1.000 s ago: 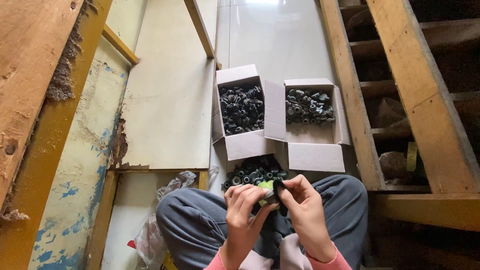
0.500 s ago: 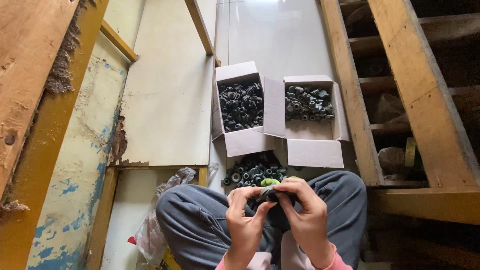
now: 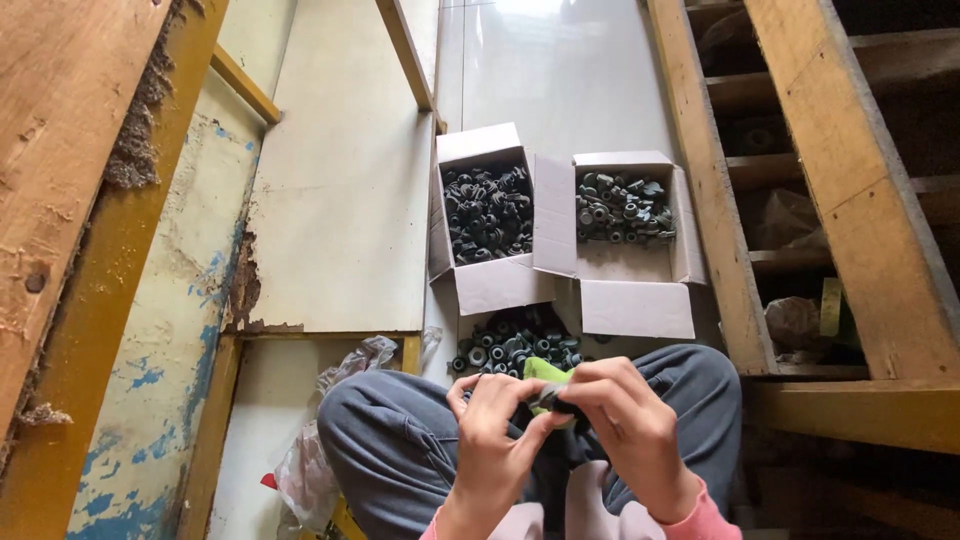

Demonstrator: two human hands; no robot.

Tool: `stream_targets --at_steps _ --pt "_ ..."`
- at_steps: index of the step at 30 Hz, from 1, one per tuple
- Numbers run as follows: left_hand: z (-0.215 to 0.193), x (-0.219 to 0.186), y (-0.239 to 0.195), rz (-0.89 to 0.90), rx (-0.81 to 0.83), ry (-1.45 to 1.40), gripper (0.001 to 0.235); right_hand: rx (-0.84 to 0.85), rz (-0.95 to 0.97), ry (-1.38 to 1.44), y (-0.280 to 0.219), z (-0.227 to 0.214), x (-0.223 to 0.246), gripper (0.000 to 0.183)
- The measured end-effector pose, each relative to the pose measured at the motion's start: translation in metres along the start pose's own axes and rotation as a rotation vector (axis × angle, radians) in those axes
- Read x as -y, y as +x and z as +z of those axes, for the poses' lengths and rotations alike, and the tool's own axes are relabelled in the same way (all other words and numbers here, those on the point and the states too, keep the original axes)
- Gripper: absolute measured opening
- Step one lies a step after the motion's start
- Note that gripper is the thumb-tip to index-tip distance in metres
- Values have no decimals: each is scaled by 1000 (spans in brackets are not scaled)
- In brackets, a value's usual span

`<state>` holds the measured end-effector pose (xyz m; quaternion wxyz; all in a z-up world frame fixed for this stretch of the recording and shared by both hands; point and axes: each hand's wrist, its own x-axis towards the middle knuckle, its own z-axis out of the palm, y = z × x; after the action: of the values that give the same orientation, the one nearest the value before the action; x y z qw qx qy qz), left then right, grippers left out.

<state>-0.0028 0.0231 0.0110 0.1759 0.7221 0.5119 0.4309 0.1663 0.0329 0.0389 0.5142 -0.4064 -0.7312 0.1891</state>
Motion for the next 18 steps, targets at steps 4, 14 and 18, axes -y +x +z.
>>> stream_targets --at_steps 4,14,18 --pt "0 4 -1 82 117 141 17 299 -174 -52 5 -8 -7 15" --pt "8 -12 0 -68 -138 -129 24 -400 300 304 -46 52 -25 9" --pt "19 -14 -6 -158 -216 -185 33 -542 567 477 -79 72 -39 8"
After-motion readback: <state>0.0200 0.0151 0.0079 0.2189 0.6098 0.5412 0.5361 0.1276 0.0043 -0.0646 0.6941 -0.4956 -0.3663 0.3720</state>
